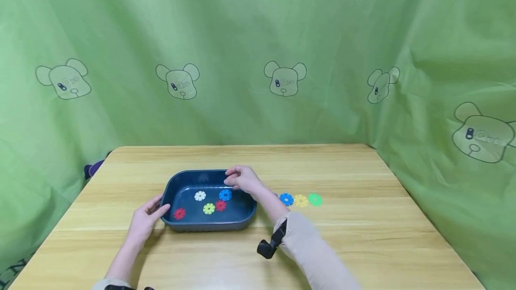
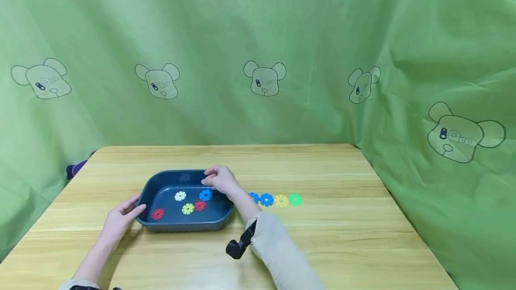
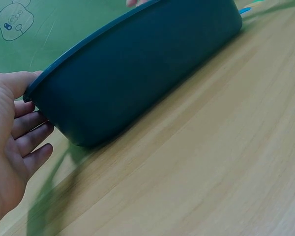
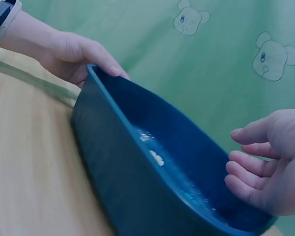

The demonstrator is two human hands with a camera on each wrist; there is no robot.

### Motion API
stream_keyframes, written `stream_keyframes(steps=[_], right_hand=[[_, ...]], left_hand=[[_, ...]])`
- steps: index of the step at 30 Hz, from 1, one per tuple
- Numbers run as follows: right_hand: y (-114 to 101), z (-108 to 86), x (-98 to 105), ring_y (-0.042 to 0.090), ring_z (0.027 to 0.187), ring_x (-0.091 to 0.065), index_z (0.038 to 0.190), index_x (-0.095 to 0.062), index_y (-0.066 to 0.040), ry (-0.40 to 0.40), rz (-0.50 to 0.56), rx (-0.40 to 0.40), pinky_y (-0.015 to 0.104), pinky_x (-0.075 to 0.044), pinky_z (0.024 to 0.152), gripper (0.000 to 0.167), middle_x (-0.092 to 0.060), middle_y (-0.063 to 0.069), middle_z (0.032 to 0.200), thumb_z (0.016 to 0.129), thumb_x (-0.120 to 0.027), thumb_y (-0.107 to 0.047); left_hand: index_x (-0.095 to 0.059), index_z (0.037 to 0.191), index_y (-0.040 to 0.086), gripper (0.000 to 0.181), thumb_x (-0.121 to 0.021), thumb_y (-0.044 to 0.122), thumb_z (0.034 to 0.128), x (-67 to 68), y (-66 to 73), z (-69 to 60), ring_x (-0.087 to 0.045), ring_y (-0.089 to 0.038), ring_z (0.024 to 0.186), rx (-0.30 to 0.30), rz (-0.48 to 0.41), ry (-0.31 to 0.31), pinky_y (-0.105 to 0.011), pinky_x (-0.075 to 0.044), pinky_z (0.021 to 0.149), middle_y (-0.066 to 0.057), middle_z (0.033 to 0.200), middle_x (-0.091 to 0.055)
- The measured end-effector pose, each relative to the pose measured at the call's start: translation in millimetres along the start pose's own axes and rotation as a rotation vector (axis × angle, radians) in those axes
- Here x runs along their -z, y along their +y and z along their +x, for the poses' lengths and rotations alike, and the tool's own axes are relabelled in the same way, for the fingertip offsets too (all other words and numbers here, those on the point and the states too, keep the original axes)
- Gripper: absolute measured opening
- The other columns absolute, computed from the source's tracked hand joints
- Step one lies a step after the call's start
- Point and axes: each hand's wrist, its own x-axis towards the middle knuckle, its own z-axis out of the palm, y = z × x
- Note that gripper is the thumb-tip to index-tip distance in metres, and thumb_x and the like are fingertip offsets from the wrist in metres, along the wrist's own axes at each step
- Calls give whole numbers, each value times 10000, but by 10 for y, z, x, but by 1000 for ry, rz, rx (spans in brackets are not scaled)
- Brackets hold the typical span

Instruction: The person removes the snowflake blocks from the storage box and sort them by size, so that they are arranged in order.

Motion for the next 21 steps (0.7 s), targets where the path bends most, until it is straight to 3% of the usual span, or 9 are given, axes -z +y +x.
stream_keyframes(steps=[7,13,21], right_hand=[[112,105,-155,359,931,-614,1109,-577,95,52,-33,-68,381,-535,761,307,-657,148,916,835,-658,-17],[217,175,-201,249,775,-598,1014,-625,37,118,-148,-84,280,-505,619,252,-608,93,870,798,-715,-57],[290,224,-255,195,791,-556,954,-667,-2,126,-391,-41,304,-485,684,213,-637,83,925,774,-743,-88]], left_hand=[[-443,1335,-57,558,-646,198,883,-5,-23,8,-466,149,943,-2,8,13,-55,-380,832,-227,1346,-449],[-441,1333,-64,521,-627,137,891,-19,-15,16,-488,138,923,-7,6,10,-58,-382,830,-241,1334,-456],[-434,1333,-74,517,-622,123,893,-17,1,7,-487,142,926,-15,-15,13,-59,-384,832,-247,1340,-444]])
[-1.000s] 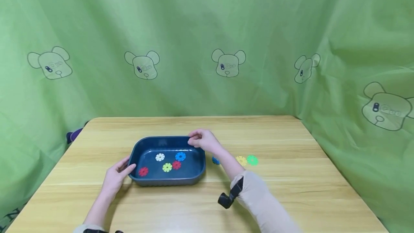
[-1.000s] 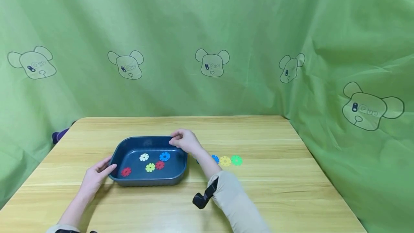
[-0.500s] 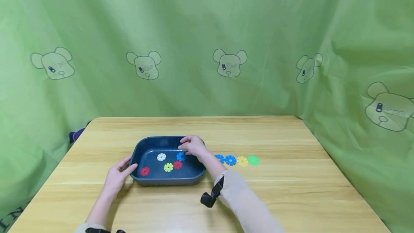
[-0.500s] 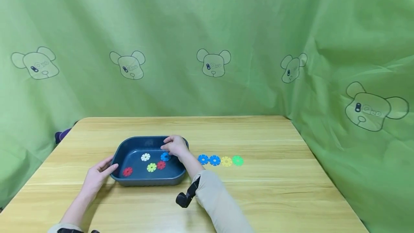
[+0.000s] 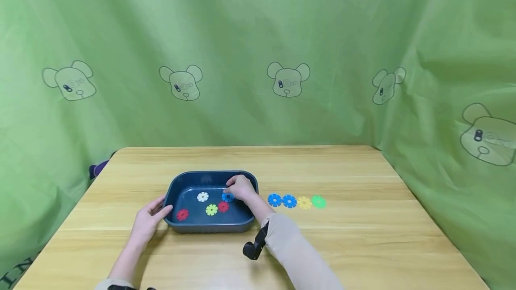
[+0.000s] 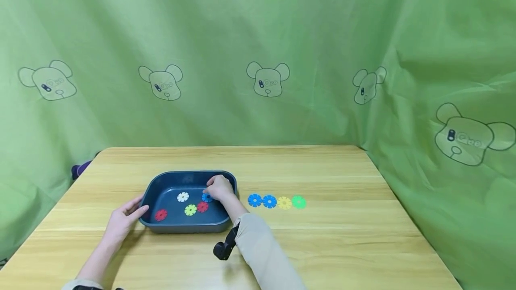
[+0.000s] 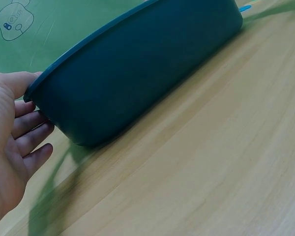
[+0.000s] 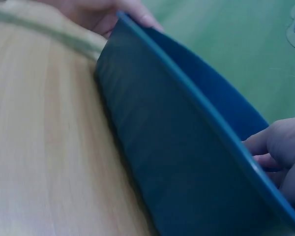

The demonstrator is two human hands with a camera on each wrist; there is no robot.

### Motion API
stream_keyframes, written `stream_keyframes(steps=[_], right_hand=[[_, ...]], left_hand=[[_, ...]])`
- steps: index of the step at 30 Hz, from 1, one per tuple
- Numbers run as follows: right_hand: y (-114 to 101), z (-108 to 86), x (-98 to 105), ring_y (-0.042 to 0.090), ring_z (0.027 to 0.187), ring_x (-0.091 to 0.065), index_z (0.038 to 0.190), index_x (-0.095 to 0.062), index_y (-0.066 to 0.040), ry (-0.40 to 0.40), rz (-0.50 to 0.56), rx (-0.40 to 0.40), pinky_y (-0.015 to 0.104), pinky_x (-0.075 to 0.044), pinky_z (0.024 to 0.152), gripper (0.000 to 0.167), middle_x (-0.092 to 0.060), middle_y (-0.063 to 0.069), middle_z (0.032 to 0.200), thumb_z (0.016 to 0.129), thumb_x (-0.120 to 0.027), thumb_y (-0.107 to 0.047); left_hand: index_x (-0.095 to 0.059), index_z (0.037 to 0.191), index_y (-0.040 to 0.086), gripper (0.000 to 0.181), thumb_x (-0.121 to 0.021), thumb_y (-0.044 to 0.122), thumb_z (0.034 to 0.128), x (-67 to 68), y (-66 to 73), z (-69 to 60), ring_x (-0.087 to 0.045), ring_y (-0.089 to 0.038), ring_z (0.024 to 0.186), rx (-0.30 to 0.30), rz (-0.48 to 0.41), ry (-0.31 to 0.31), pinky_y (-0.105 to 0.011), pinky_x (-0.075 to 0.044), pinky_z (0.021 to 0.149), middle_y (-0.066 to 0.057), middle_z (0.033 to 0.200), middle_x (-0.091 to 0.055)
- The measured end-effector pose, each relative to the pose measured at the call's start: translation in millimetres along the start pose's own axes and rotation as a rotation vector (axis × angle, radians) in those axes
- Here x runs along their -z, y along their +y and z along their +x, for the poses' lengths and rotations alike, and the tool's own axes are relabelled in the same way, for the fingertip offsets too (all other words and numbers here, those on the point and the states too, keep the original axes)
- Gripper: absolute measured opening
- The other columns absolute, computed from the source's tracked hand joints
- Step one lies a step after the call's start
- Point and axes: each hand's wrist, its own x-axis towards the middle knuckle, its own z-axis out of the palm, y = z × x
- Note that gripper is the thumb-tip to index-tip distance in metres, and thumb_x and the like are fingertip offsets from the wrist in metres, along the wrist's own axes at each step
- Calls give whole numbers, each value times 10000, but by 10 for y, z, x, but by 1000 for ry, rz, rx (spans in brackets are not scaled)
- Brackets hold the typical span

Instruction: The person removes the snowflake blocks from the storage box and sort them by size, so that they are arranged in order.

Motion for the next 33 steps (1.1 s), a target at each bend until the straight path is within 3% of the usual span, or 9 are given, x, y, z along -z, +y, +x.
stream_keyframes(steps=[6,15,20,25,33], right_hand=[[5,-9,-32,205,845,-575,955,-681,-29,-18,-146,1,323,-490,740,254,-653,65,937,725,-778,-78],[19,-10,-55,229,932,-554,996,-670,-22,-67,-270,49,346,-480,809,330,-627,91,1013,705,-802,-105],[16,-16,-52,218,883,-521,911,-651,-39,-83,-356,84,340,-465,760,273,-580,79,937,707,-801,-143],[9,-21,-53,207,822,-480,830,-584,-59,-89,-372,93,329,-443,717,261,-516,55,847,705,-799,-138],[4,-24,-52,197,739,-472,826,-533,-78,-76,-324,93,297,-411,629,310,-511,30,776,692,-811,-107]], left_hand=[[-427,1342,-65,529,-623,138,894,9,-9,0,-474,146,937,10,13,-6,-56,-377,836,-236,1351,-437],[-437,1333,-68,533,-634,147,888,4,-12,-2,-480,146,932,-2,7,5,-56,-380,833,-242,1341,-446],[-442,1325,-77,521,-631,136,889,1,-2,-1,-489,141,920,-14,9,5,-57,-385,826,-255,1327,-455],[-437,1329,-78,528,-630,145,891,5,2,2,-486,143,924,-13,14,0,-56,-384,827,-255,1330,-451],[-431,1336,-73,522,-622,133,895,9,1,2,-481,142,929,-5,21,0,-53,-382,823,-250,1339,-443]])
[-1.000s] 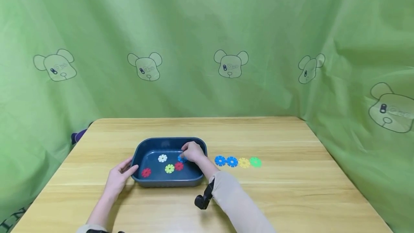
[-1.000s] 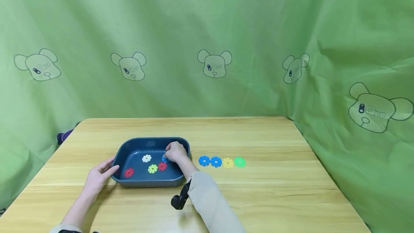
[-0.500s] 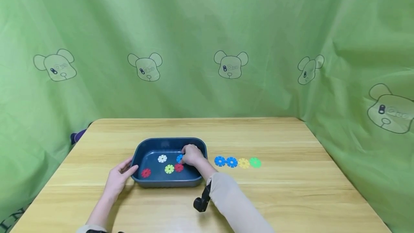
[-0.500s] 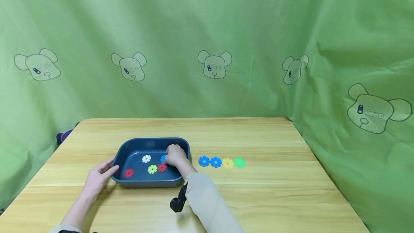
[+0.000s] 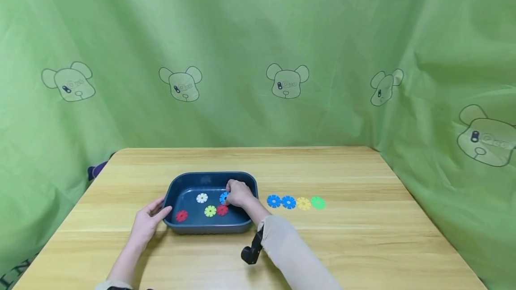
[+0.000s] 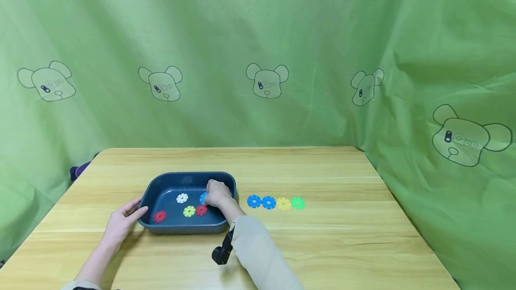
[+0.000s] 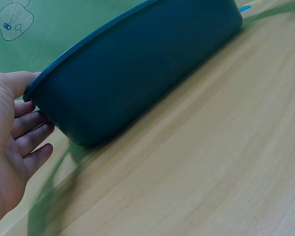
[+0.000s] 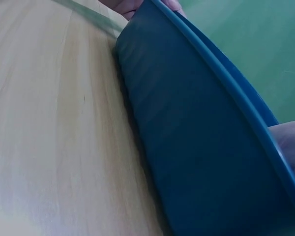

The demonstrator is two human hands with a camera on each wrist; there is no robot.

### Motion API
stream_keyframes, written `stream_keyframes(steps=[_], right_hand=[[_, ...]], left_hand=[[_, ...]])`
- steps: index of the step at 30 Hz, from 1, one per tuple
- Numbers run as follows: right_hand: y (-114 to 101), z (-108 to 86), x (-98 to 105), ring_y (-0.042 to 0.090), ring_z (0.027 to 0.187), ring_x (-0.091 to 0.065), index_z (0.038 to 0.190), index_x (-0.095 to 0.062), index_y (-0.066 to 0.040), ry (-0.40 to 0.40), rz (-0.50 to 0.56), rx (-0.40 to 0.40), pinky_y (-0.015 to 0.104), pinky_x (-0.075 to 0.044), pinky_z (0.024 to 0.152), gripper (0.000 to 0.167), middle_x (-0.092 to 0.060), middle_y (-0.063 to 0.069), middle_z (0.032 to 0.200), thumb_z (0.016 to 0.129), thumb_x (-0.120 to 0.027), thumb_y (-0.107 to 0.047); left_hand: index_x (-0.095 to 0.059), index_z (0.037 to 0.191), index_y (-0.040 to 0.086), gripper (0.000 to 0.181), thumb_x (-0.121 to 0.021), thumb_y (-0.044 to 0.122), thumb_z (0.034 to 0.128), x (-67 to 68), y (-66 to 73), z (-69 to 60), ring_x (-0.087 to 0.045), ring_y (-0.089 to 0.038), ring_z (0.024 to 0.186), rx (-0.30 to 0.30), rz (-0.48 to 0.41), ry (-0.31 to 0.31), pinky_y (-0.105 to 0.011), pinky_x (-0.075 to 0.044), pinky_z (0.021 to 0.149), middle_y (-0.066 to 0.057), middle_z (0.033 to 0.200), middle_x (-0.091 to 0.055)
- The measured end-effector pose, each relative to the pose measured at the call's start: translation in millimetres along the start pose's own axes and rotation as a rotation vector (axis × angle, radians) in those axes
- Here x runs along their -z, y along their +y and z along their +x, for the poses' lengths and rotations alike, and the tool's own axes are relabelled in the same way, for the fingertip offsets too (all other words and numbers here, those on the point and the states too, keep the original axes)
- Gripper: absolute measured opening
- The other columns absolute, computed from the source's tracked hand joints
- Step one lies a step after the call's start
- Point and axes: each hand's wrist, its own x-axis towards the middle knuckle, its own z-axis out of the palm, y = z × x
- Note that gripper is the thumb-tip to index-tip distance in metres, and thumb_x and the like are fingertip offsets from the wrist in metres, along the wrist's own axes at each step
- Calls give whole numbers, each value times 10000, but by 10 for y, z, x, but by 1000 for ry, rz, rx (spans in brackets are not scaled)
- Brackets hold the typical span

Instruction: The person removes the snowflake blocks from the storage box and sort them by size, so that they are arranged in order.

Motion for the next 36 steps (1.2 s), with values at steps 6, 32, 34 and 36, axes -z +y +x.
stream_keyframes(steps=[6,32,34,36], right_hand=[[10,3,-18,183,712,-476,810,-569,-71,19,38,11,271,-402,582,206,-521,21,777,741,-762,-59],[-63,-68,358,185,583,-562,899,-604,17,22,358,37,269,-517,527,63,-533,66,680,845,-591,45],[-46,-82,416,184,584,-552,912,-597,30,23,402,35,275,-524,540,69,-525,66,684,847,-588,52],[-18,-97,471,180,593,-548,928,-596,32,27,431,27,283,-533,561,79,-523,62,697,851,-589,51]], left_hand=[[-487,1278,-99,518,-660,155,861,-3,-65,-29,-540,8,995,-90,-29,19,-60,-409,793,-279,1270,-499],[-464,1329,-39,536,-620,246,902,27,-21,-23,-453,122,997,-30,75,5,-43,-364,833,-204,1325,-482],[-464,1323,-52,525,-615,227,906,26,-28,-34,-454,138,984,-55,69,1,-44,-366,833,-216,1316,-484],[-460,1323,-59,516,-611,208,908,25,-39,-46,-456,143,983,-73,63,-6,-43,-366,834,-221,1314,-482]])
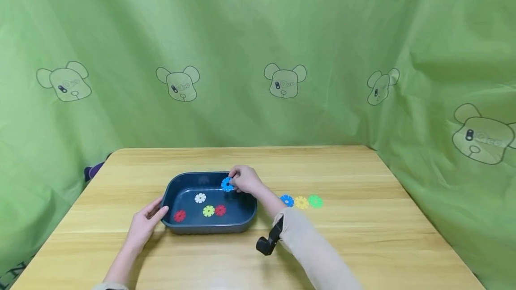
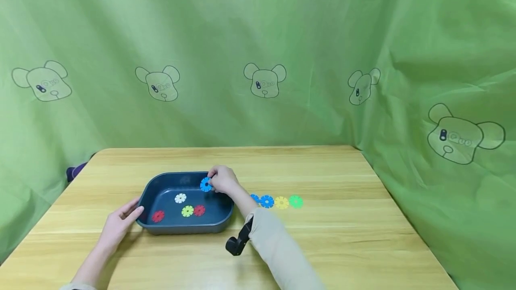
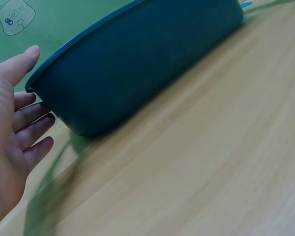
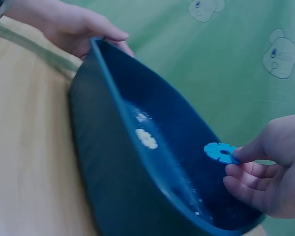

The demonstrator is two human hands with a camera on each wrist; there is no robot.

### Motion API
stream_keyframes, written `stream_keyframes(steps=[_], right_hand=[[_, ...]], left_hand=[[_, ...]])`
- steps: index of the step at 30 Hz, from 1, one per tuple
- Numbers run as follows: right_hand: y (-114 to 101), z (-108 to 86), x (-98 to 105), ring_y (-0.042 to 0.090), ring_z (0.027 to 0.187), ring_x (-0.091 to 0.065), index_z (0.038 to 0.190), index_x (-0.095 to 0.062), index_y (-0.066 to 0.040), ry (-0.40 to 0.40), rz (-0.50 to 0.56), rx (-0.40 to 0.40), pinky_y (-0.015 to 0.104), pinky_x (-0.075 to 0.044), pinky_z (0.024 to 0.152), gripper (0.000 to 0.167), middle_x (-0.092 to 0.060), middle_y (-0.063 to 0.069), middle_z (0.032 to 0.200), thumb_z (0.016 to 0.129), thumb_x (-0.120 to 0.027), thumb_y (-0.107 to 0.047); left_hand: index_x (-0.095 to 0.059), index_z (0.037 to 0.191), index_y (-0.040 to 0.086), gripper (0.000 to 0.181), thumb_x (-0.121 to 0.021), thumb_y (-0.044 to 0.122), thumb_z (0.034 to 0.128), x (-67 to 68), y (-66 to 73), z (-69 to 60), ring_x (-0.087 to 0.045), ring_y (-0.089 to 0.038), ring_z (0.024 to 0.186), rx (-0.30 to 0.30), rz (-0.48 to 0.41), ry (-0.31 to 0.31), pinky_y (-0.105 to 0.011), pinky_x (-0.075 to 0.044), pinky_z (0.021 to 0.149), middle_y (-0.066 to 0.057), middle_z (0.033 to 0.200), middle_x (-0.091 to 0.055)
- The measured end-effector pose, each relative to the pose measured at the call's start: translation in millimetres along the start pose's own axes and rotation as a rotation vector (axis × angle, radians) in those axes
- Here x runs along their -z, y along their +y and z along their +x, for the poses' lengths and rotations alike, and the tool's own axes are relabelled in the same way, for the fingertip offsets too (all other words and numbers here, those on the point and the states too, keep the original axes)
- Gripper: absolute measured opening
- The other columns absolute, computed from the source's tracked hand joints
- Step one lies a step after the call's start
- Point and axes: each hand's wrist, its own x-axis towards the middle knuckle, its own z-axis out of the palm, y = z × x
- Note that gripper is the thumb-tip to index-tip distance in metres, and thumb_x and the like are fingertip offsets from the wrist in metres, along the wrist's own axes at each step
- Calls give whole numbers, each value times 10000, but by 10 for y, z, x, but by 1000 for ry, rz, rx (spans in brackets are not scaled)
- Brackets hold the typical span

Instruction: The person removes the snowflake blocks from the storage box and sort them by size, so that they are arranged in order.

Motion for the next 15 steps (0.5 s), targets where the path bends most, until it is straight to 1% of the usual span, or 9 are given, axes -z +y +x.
stream_keyframes(steps=[7,10,15], right_hand=[[71,-41,258,186,640,-566,993,-602,28,26,79,-38,273,-536,596,144,-561,83,771,849,-597,39],[181,-59,376,191,656,-564,994,-602,28,27,134,-55,281,-537,618,156,-572,96,793,839,-601,48],[415,-115,596,202,662,-556,1030,-575,76,32,268,-68,370,-542,695,198,-557,118,805,832,-582,89]], left_hand=[[-442,1330,-70,506,-611,140,902,-4,-16,-17,-486,106,989,-32,-41,-26,-58,-381,833,-243,1312,-476],[-445,1329,-70,501,-612,125,899,-2,-20,-20,-492,104,985,-44,-48,-30,-61,-386,831,-249,1307,-478],[-446,1326,-74,504,-617,122,894,2,-11,-22,-496,103,980,-49,-54,-34,-67,-392,827,-251,1302,-478]])
